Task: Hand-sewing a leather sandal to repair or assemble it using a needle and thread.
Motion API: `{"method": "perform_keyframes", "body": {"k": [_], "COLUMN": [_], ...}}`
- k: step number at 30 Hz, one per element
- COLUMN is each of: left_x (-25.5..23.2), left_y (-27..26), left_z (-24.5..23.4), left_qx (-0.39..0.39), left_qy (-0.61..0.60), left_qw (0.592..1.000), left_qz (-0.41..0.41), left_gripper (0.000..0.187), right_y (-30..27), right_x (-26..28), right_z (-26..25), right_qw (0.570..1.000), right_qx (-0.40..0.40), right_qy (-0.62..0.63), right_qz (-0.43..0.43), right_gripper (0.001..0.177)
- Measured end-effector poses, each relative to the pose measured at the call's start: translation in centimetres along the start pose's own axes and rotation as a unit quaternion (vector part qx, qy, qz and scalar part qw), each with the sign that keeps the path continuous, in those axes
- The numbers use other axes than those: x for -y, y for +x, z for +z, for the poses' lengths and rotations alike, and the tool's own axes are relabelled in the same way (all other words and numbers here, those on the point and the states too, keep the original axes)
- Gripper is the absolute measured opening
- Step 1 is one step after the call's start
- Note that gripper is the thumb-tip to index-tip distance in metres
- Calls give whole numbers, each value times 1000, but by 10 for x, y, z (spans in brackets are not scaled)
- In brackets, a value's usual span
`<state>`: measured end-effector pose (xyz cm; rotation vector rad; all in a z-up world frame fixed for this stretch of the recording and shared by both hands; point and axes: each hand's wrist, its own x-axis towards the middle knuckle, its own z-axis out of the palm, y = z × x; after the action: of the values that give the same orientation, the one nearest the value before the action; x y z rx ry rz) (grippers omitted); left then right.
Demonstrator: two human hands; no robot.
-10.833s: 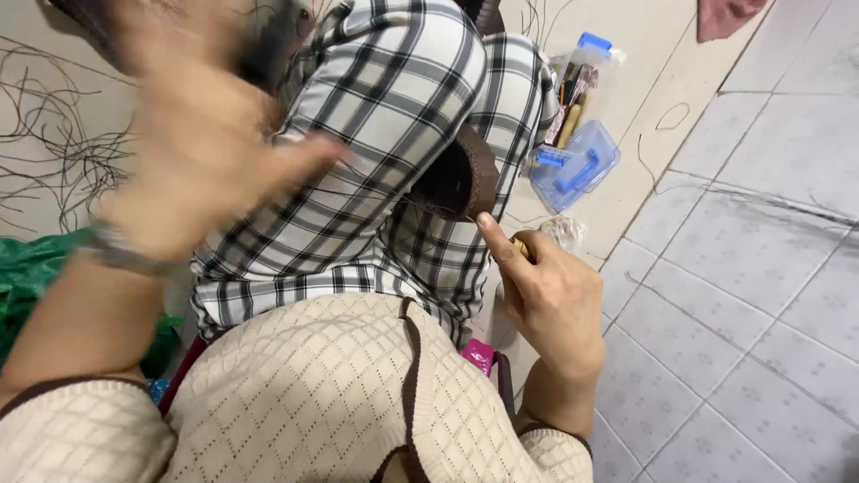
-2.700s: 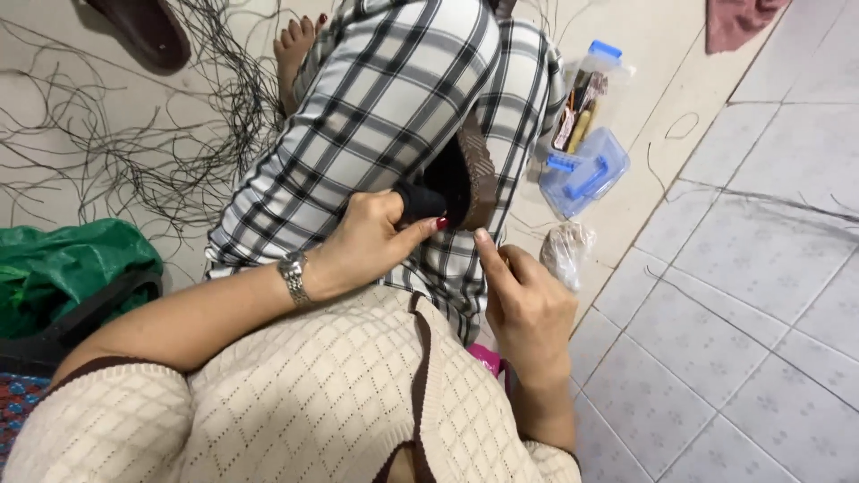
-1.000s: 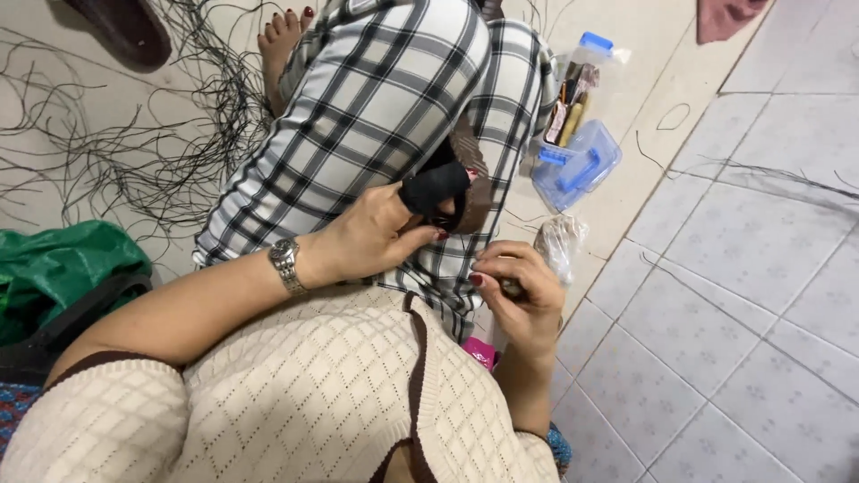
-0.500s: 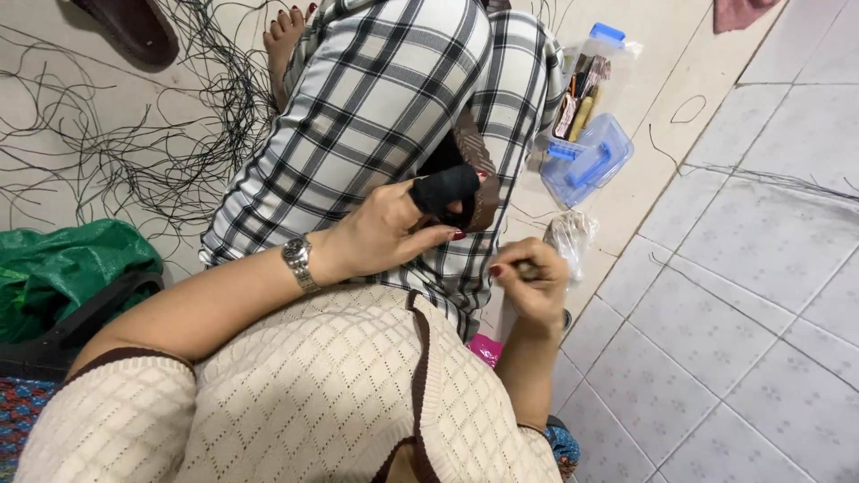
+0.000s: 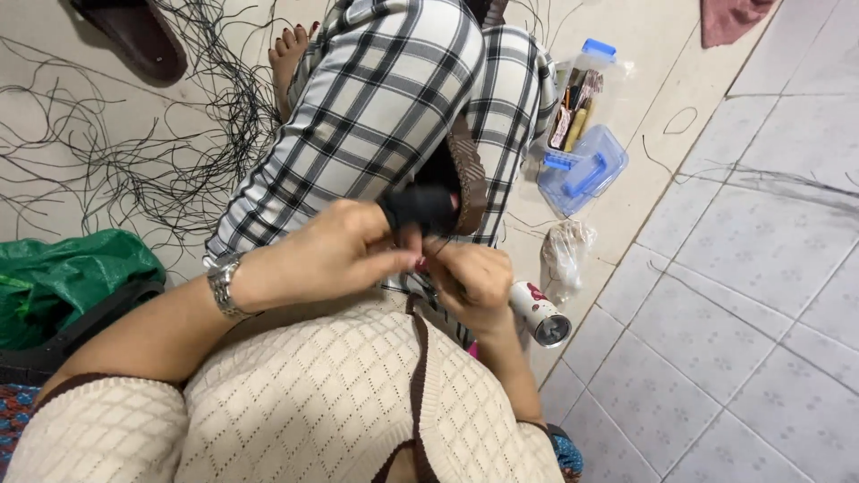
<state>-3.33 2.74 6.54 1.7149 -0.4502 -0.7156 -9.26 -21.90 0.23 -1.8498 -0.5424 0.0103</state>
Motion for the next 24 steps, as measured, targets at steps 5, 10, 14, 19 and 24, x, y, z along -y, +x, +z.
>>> {"method": "perform_keyframes", "body": {"k": [5,10,14,19,24], "left_x": [92,145,27,18,39], "left_y": [-24,-81,-9,30,42], "left_z": [-61,-124,-49,2,17], "left_qx": [-369,-375,-226,-39,-130], "left_qy": [432,633,275,254,246], "left_qw": [823,670,931,964,953], "left_qz": [-10,-98,74,72,116], "left_gripper": [26,21,41,24,39], "right_y": [-27,-158,-88,-5,8], "right_x": [21,-20,-6,16,8], "right_z": [-92,-246,-163,-36,-8], "right_qw": [831,685,863,956,976], "right_qx": [-448,-722,-360,-174,-112], "right_qy": [-329,-53,-340,-114,-12], "right_qz": [10,82,101,209,188], "right_gripper": [32,28,52,32,10]}}
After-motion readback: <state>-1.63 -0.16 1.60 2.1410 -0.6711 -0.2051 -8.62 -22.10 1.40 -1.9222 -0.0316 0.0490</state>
